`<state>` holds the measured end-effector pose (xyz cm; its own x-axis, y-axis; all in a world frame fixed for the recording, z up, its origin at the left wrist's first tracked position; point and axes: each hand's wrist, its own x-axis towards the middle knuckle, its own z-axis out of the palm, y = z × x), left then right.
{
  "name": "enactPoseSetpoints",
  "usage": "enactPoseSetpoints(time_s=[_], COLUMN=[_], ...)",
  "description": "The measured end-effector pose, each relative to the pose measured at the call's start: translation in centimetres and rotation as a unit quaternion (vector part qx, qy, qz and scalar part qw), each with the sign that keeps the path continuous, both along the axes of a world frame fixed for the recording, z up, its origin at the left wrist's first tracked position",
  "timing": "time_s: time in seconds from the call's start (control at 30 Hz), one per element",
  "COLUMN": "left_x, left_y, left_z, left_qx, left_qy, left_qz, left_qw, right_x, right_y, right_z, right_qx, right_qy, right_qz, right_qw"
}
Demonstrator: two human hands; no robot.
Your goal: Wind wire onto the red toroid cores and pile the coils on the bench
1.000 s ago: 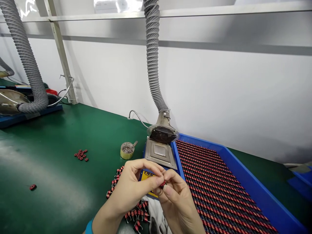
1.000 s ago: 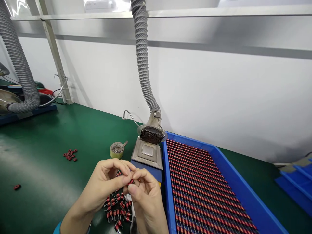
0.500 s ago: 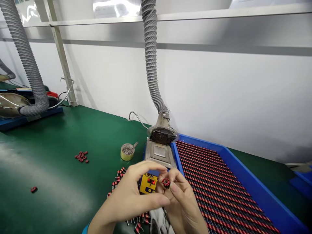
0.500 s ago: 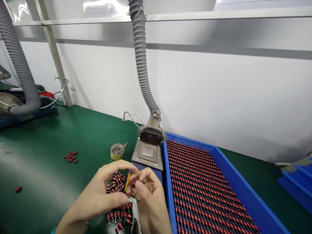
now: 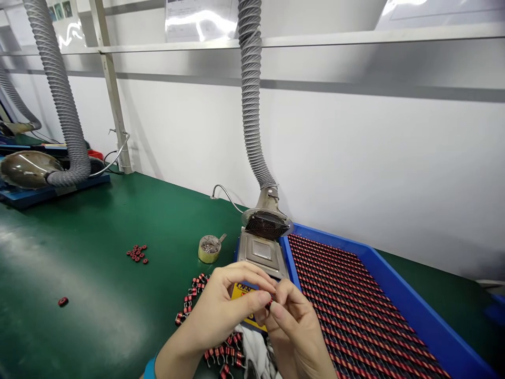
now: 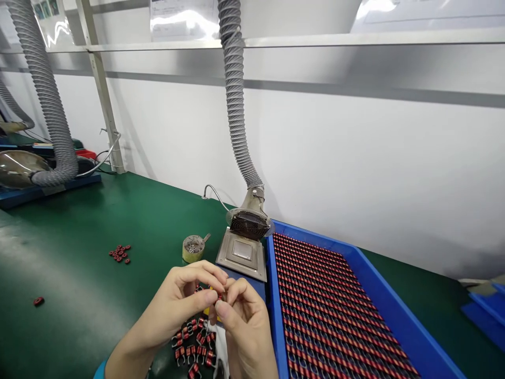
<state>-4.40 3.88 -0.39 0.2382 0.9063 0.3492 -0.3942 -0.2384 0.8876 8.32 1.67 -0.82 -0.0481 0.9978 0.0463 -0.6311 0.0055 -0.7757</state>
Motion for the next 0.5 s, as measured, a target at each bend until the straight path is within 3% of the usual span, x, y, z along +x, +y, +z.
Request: enactPoseSetpoints(time_s=[0.3,0.4,0.5], left_x=[-0.3,-0.43,-0.38], left_y=[0.0,0.11,0.13], left_z=[0.03,-0.02,0.13], left_qx=[-0.062,-0.052,-0.045], left_qy=[0.025,0.047,0.022], left_qz=[-0.025,-0.014,-0.052], left_qw=[0.997,0.997,0.997], right_x=[-0.17,-0.25,-0.24], right_y=[0.08,0.1,0.4], right_z=[0.3,0.29,-0.41], right_qx=[0.009,0.02,0.017], right_qy=[-0.025,-0.028,-0.021], right_qz=[-0.014,-0.018,-0.016], right_qw=[1.0,0.999,1.0])
